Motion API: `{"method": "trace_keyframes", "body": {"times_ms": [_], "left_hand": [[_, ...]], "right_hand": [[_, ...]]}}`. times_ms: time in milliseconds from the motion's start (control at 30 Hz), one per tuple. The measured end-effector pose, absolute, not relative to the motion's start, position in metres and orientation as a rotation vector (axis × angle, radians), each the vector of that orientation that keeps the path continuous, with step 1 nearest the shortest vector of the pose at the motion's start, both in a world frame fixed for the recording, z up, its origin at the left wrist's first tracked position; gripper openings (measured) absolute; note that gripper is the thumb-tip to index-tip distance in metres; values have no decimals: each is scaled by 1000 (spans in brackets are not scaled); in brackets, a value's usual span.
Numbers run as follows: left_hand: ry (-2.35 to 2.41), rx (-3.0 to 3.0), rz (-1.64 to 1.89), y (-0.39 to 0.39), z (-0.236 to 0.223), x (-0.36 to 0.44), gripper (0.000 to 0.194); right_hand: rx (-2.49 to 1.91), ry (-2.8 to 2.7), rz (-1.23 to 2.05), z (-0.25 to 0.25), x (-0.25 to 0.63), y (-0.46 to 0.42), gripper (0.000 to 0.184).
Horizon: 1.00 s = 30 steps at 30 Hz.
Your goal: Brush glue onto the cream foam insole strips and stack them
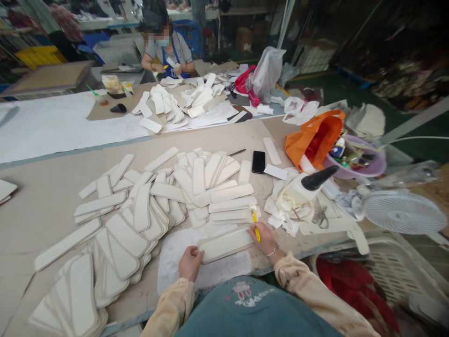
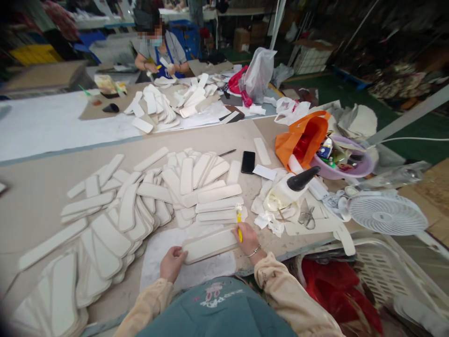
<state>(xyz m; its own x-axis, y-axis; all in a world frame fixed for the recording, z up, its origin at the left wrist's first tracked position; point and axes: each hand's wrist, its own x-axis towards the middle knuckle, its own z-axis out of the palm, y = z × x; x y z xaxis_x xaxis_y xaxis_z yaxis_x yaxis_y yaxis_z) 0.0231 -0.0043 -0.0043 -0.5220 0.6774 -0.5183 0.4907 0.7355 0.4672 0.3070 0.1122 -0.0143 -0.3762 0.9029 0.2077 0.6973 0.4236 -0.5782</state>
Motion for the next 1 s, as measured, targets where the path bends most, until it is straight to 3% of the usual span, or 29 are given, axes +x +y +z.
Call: {"method": "trace_keyframes", "body": {"times_ms": [467, 667, 800, 1000], "left_hand": [[2244, 903, 488, -2, 5, 28, 22], [2151, 908, 734, 2, 20, 34, 19], [1963, 955, 953, 13, 50, 40, 18], [1610, 1077, 1147, 46, 137, 55, 17]], "right_hand": [[-1209, -2061, 625, 6, 334, 89, 8], [-1189, -2006, 637, 17, 347, 85, 4], [-1169, -1977, 645, 26, 351, 84, 11], [-1095, -1855, 668, 52, 340, 90, 22]]}}
